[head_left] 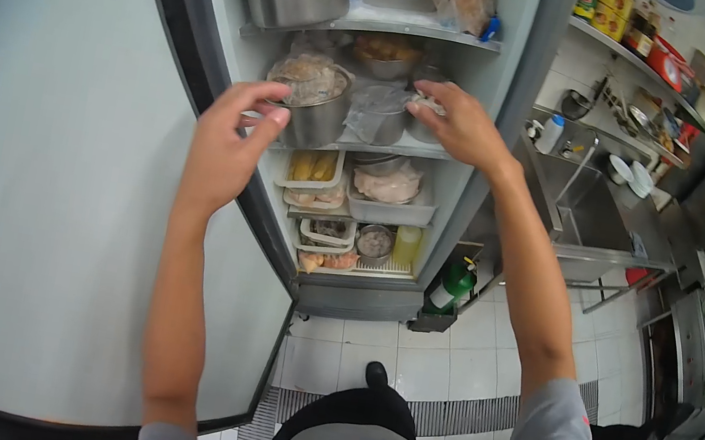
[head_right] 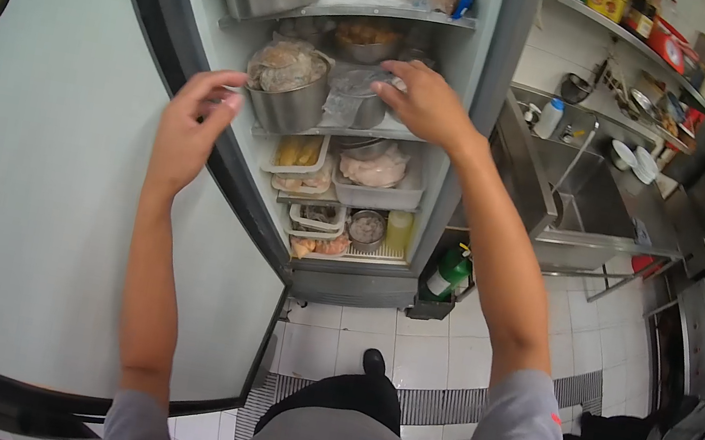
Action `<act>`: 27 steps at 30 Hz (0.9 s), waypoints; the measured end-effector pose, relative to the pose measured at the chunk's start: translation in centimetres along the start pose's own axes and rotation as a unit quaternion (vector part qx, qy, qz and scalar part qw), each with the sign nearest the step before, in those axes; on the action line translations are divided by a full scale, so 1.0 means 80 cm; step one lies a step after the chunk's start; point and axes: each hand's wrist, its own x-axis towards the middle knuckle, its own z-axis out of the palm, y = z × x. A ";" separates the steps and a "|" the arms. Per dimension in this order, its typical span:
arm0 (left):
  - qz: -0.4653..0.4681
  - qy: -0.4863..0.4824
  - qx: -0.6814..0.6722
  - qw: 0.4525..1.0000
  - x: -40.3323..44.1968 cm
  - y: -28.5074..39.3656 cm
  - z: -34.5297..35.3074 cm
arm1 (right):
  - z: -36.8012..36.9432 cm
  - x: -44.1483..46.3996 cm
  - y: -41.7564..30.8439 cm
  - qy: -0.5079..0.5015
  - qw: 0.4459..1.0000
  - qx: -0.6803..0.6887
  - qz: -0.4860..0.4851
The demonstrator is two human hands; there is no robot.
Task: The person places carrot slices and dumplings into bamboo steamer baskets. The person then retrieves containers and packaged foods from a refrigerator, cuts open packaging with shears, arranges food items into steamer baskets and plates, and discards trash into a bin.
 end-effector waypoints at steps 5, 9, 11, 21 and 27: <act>0.013 0.004 0.164 0.986 0.127 -0.128 0.050 | 0.125 0.146 0.035 0.085 0.984 -0.113 -0.110; -0.091 -0.038 0.265 0.959 0.225 -0.215 0.071 | 0.178 0.294 0.065 -0.066 0.992 -0.066 -0.083; -0.128 -0.086 0.287 0.946 0.261 -0.250 0.075 | 0.175 0.333 0.065 -0.104 0.978 -0.171 -0.050; -0.186 -0.119 0.401 0.889 0.348 -0.313 0.096 | 0.211 0.380 0.107 -0.094 0.962 -0.235 -0.101; -0.206 -0.098 0.362 0.904 0.349 -0.324 0.093 | 0.210 0.375 0.113 -0.073 0.964 -0.220 -0.131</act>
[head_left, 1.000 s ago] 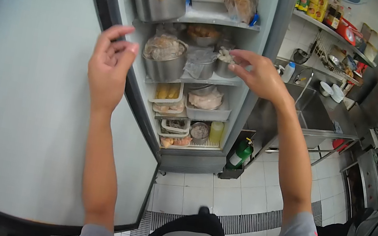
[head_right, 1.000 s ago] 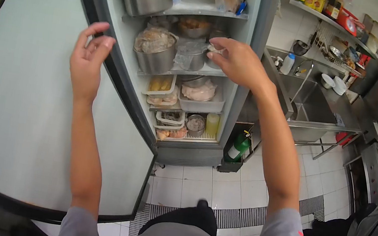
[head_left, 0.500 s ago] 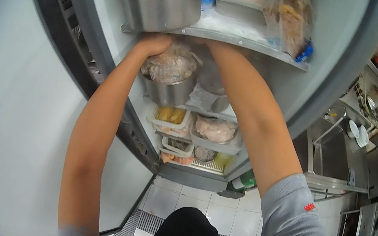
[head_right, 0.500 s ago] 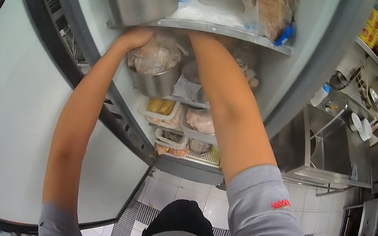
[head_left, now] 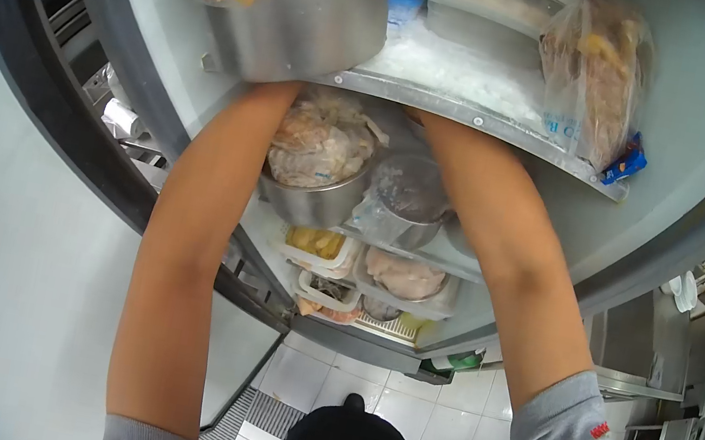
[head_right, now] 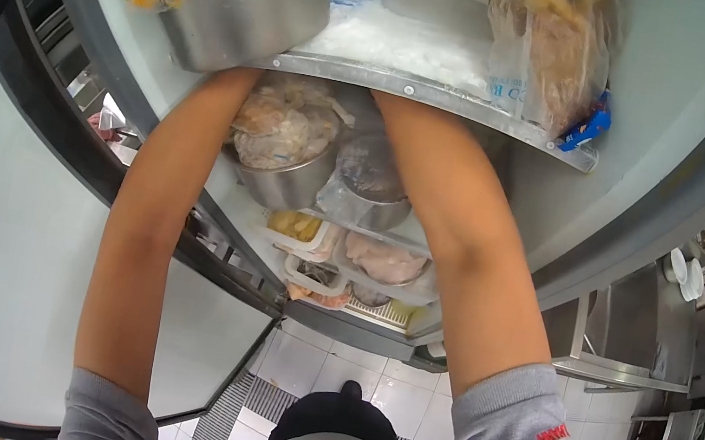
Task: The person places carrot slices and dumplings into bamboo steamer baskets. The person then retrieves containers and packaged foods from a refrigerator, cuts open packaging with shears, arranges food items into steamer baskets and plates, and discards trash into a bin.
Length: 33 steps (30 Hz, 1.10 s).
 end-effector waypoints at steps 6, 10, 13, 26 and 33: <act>-0.018 0.029 -0.138 0.990 -0.034 -0.013 -0.001 | -0.009 0.003 -0.002 0.015 1.000 0.005 -0.010; -0.038 0.053 -0.279 0.958 -0.068 -0.024 0.001 | -0.010 0.001 -0.007 0.026 1.000 0.007 -0.015; -0.067 0.080 -0.356 0.929 -0.101 -0.020 -0.003 | -0.012 -0.002 -0.010 0.037 0.999 0.009 -0.019; 0.071 0.438 -0.173 0.879 -0.227 0.040 0.012 | -0.002 -0.042 -0.039 0.123 0.974 0.188 0.032; -0.007 0.386 -0.534 0.752 -0.317 0.072 -0.002 | -0.055 -0.164 -0.082 0.143 0.961 0.233 0.035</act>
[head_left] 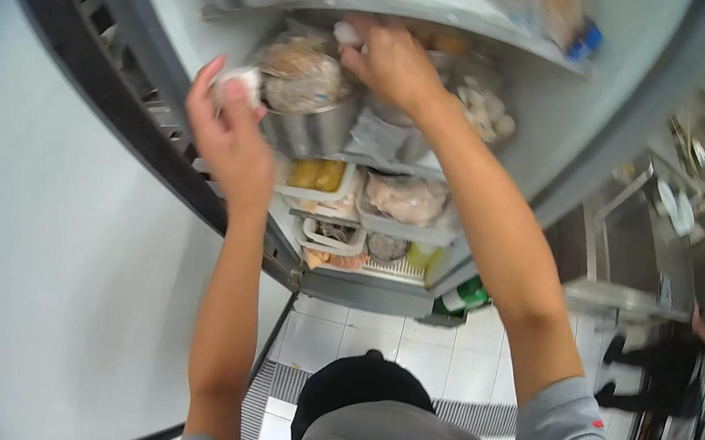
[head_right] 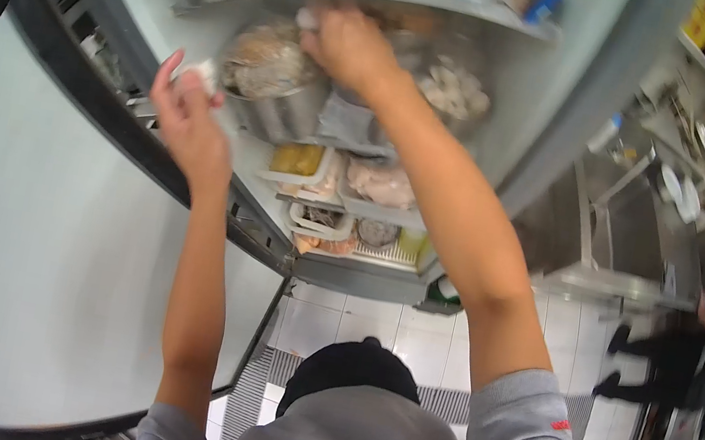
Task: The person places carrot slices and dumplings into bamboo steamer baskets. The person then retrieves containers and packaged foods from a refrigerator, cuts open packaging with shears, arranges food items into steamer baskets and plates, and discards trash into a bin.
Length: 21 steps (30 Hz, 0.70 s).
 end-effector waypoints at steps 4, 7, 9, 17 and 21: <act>-0.261 -0.136 -0.245 0.924 -0.072 0.018 -0.043 | -0.069 -0.165 -0.062 0.067 0.967 0.186 0.161; -0.392 -0.269 -0.223 0.851 -0.154 0.020 -0.051 | -0.106 -0.335 -0.124 0.110 0.852 0.352 0.371; -0.411 -0.390 -0.202 0.799 -0.221 0.017 -0.051 | -0.124 -0.453 -0.175 0.161 0.806 0.333 0.462; -0.335 -0.770 -0.157 0.520 -0.483 0.125 -0.086 | -0.200 -0.743 -0.496 0.347 0.530 0.098 0.767; -0.290 -0.840 -0.234 0.394 -0.590 0.208 -0.127 | -0.222 -0.819 -0.637 0.465 0.445 -0.039 0.764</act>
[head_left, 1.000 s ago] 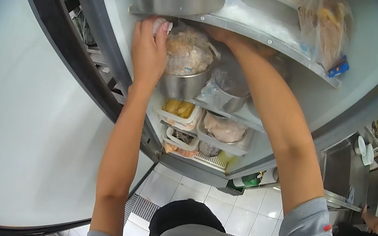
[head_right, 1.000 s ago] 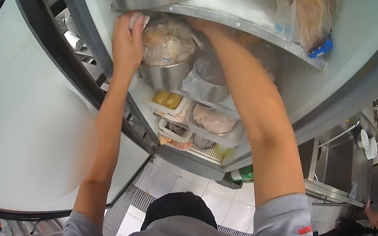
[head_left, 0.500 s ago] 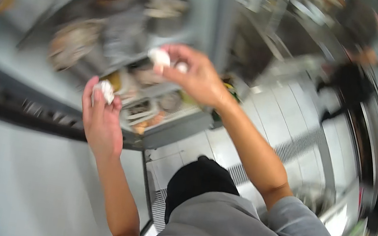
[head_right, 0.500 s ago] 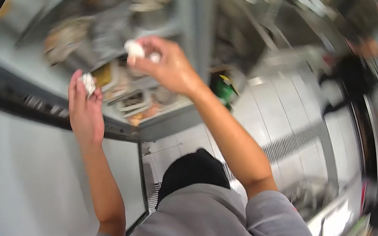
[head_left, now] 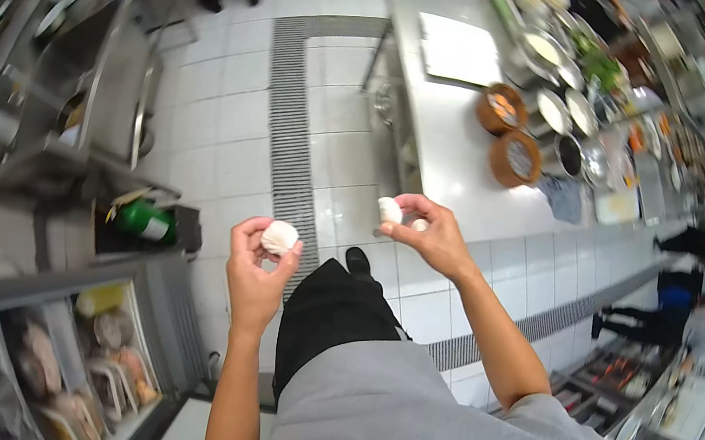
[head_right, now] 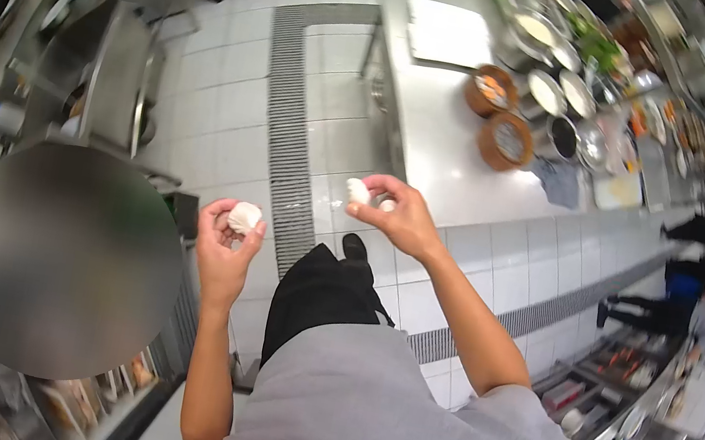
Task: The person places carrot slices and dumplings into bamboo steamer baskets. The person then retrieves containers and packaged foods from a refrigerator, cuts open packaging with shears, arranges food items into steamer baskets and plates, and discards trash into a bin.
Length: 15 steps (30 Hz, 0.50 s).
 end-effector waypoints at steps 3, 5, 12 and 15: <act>-0.009 -0.154 0.031 0.988 0.033 -0.014 0.096 | -0.106 -0.011 0.059 0.159 0.985 -0.060 -0.015; 0.008 -0.190 0.049 0.981 0.068 -0.019 0.165 | -0.183 -0.003 0.087 0.200 0.976 -0.079 -0.014; 0.249 -0.295 0.219 0.896 0.253 -0.061 0.436 | -0.374 0.166 0.134 0.239 0.935 -0.254 -0.066; 0.262 -0.291 0.211 0.895 0.302 -0.105 0.523 | -0.411 0.239 0.155 0.217 0.929 -0.295 -0.055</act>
